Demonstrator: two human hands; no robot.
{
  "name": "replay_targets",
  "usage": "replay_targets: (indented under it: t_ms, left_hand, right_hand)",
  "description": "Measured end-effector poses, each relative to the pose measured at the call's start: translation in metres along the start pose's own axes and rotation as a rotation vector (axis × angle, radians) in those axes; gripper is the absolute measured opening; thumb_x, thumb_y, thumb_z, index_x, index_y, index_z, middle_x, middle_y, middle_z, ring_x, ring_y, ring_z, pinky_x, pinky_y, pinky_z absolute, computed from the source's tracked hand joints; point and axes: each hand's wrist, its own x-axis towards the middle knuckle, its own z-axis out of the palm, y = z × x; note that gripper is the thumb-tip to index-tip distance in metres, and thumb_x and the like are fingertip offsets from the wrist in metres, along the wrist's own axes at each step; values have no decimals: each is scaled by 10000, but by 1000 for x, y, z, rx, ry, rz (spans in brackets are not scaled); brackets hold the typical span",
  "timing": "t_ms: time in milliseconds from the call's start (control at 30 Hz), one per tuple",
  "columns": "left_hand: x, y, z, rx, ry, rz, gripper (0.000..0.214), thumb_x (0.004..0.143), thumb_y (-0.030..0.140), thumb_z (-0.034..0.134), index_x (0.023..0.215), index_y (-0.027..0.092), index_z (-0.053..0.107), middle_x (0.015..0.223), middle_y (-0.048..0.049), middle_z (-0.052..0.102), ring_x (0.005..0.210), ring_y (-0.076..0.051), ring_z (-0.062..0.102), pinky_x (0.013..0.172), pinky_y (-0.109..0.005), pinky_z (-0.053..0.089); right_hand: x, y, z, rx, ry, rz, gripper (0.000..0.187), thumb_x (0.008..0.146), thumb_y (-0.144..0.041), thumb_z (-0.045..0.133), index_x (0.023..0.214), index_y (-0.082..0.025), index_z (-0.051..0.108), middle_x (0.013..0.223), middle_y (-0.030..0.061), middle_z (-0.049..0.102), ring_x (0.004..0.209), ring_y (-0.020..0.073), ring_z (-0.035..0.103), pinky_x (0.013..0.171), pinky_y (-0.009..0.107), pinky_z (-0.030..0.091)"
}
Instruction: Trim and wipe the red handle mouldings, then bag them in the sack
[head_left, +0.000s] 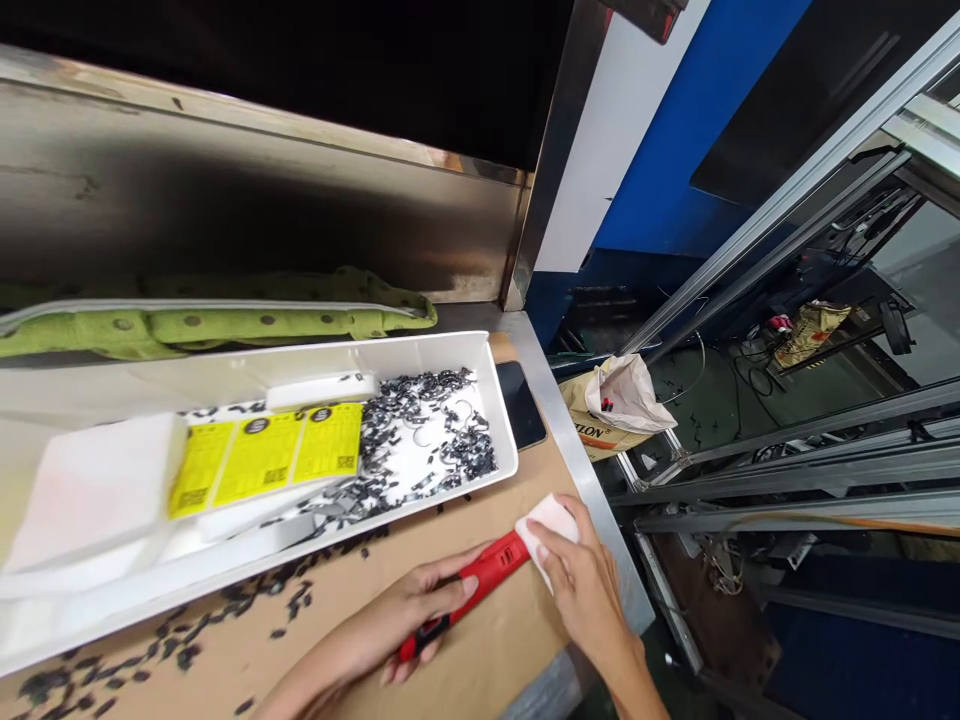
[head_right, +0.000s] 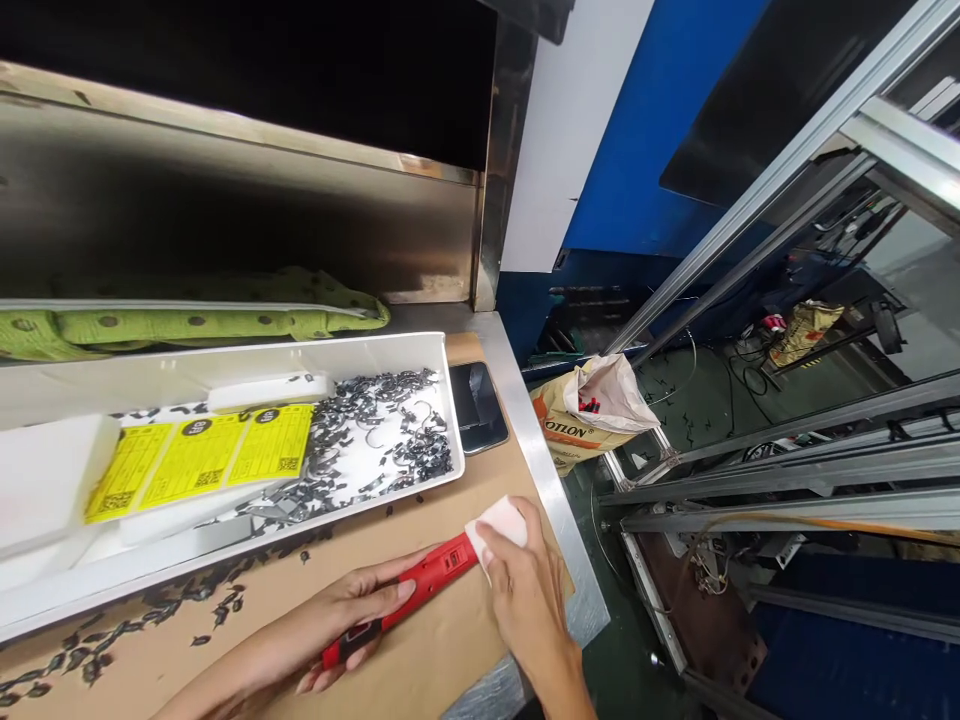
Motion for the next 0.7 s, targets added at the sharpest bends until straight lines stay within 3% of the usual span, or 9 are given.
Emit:
replay_targets:
  t_ms: [267, 600, 700]
  left_hand:
    - [-8, 10, 6, 47, 14, -10, 1140, 622, 821, 490, 1491, 130, 232, 435, 90, 455, 352, -85, 268, 381, -201, 184]
    - [-7, 11, 2, 39, -57, -63, 1144, 604, 784, 544, 1505, 170, 200, 445, 83, 490, 337, -86, 280, 370, -200, 220]
    - [-7, 11, -1, -17, -56, -78, 1000, 690, 742, 515, 1496, 212, 252, 429, 72, 500, 334, -80, 281, 368, -187, 200]
  right_hand:
    - [2, -1, 12, -39, 1, 18, 453, 889, -137, 424, 1240, -327, 640, 1382, 87, 477, 1041, 235, 652, 878, 391, 550]
    - [-18, -1, 36, -75, 221, 84, 432, 948, -222, 402, 1329, -343, 565, 1470, 109, 361, 1220, 287, 559, 869, 397, 566]
    - [-32, 0, 41, -98, 273, 104, 444, 953, -238, 397, 1354, -373, 531, 1485, 109, 332, 1143, 283, 617, 824, 378, 582]
